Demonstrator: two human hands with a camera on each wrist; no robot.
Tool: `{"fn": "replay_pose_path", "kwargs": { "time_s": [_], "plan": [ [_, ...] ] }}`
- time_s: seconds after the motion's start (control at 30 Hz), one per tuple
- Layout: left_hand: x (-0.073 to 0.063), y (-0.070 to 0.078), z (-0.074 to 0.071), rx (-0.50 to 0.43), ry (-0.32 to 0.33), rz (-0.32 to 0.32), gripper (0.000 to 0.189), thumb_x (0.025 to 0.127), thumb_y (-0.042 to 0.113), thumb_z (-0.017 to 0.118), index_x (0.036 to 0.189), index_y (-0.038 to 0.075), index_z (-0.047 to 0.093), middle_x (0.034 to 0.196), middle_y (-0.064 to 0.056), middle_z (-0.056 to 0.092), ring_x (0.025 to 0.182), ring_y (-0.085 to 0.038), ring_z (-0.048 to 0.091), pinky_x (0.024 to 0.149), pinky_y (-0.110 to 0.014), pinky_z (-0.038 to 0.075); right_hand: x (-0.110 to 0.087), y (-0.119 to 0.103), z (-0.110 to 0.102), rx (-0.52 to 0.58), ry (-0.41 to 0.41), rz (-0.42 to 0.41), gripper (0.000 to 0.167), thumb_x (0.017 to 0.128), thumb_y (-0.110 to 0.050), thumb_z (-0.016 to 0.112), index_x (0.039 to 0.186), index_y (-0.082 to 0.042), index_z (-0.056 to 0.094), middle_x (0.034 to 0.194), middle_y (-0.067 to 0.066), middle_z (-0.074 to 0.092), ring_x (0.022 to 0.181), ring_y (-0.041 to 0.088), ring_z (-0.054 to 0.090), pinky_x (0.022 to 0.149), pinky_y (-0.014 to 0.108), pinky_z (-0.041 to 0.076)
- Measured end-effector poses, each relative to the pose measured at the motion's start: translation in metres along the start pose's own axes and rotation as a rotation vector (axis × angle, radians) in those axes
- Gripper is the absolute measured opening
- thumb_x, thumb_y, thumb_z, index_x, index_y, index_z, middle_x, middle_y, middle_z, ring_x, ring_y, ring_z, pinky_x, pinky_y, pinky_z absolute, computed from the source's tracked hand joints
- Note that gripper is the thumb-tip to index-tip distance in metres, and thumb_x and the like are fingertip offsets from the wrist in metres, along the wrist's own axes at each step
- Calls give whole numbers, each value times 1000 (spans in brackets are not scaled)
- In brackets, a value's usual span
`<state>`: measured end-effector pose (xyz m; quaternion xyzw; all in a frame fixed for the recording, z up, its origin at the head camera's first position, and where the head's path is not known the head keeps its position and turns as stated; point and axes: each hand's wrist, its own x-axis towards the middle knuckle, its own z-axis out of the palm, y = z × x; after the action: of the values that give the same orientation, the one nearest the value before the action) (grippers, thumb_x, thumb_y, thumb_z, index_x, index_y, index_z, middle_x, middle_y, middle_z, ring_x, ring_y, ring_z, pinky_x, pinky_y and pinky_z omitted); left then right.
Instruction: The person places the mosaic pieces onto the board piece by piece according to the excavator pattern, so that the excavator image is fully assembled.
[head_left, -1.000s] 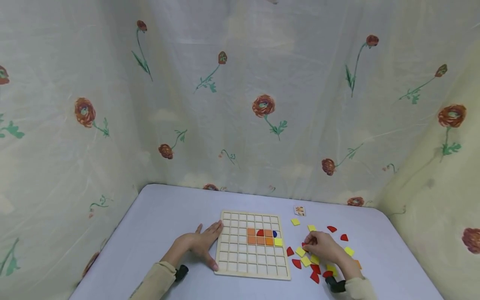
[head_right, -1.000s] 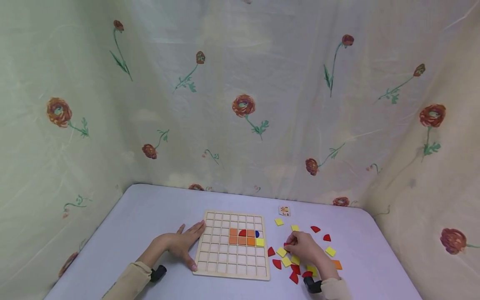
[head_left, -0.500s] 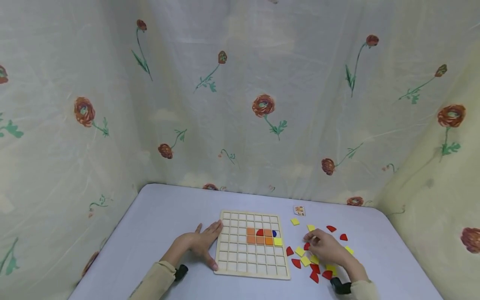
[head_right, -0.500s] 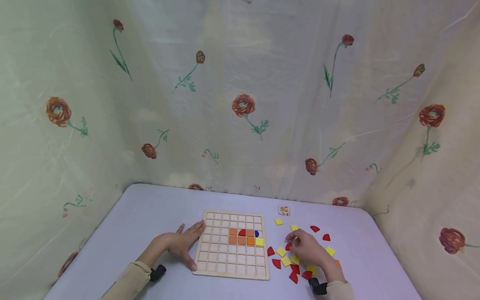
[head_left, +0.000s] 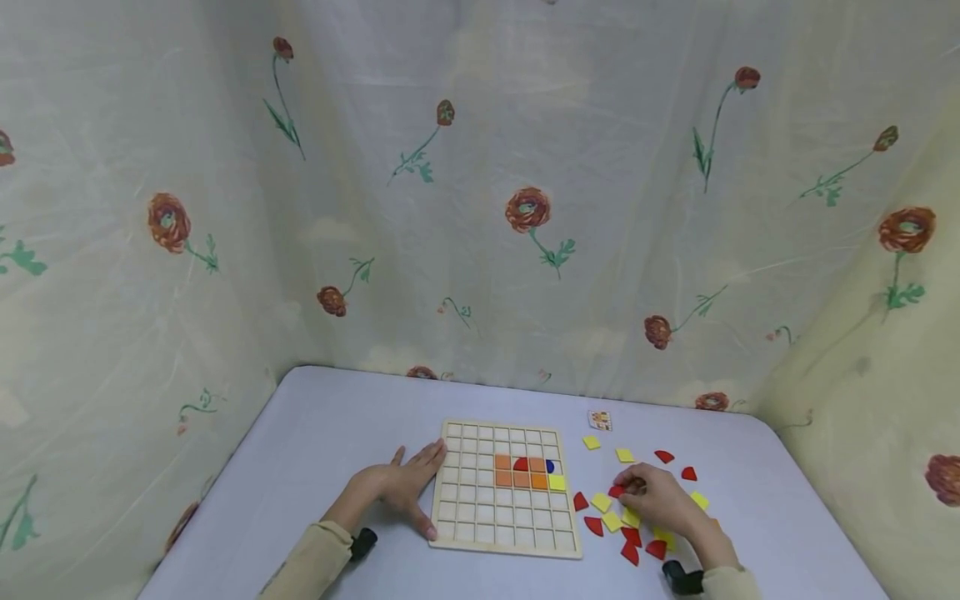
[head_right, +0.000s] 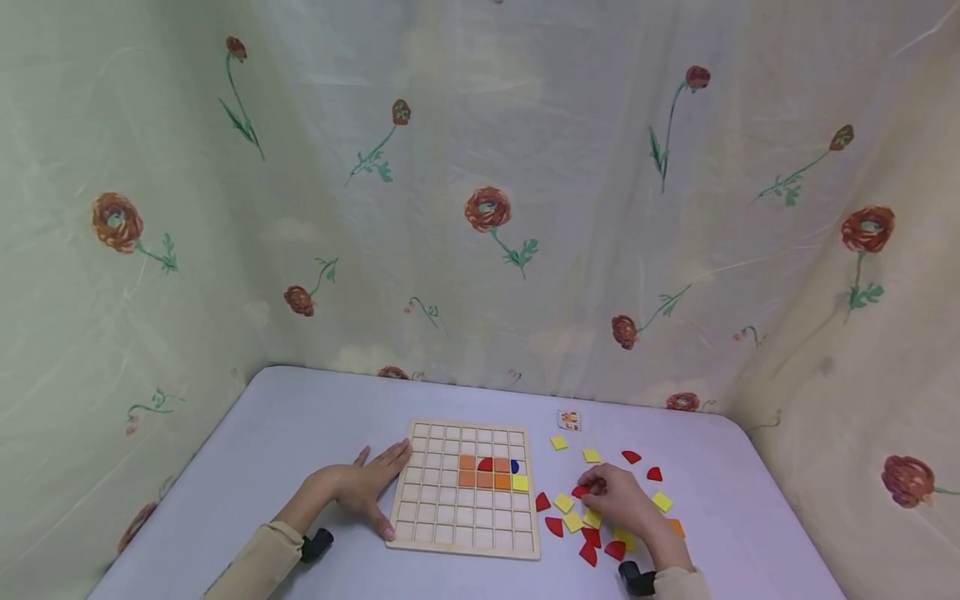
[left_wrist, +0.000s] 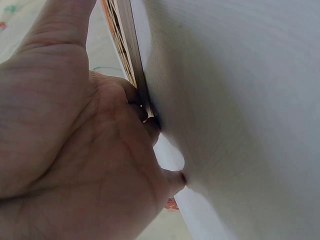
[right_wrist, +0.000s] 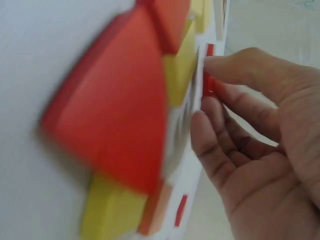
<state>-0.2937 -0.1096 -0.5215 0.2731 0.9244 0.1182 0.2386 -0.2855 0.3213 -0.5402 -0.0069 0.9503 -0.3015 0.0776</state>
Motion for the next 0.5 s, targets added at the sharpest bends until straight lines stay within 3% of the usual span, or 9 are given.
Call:
{"fn": "replay_pose_path", "kwargs": {
  "time_s": [0.2,0.5],
  "plan": [
    [-1,0,-1,-11,-13,-5,130,66,59,80,155,4,2,164,-13,-4,151,-27,-1,117,-61,3,0,-28,7,29,31,-87,20,81,-18,77,99,-14,70,91,-2,63,80,14,54,67,23,49],
    [-3,2,-3,-14,-6,3,129,67,57,81,155,3,3,163,-13,-3,151,-28,0,117,-62,2,-2,-101,49,31,-144,-407,16,85,-22,75,98,-15,69,94,-5,63,83,12,54,68,22,48]
  ]
}}
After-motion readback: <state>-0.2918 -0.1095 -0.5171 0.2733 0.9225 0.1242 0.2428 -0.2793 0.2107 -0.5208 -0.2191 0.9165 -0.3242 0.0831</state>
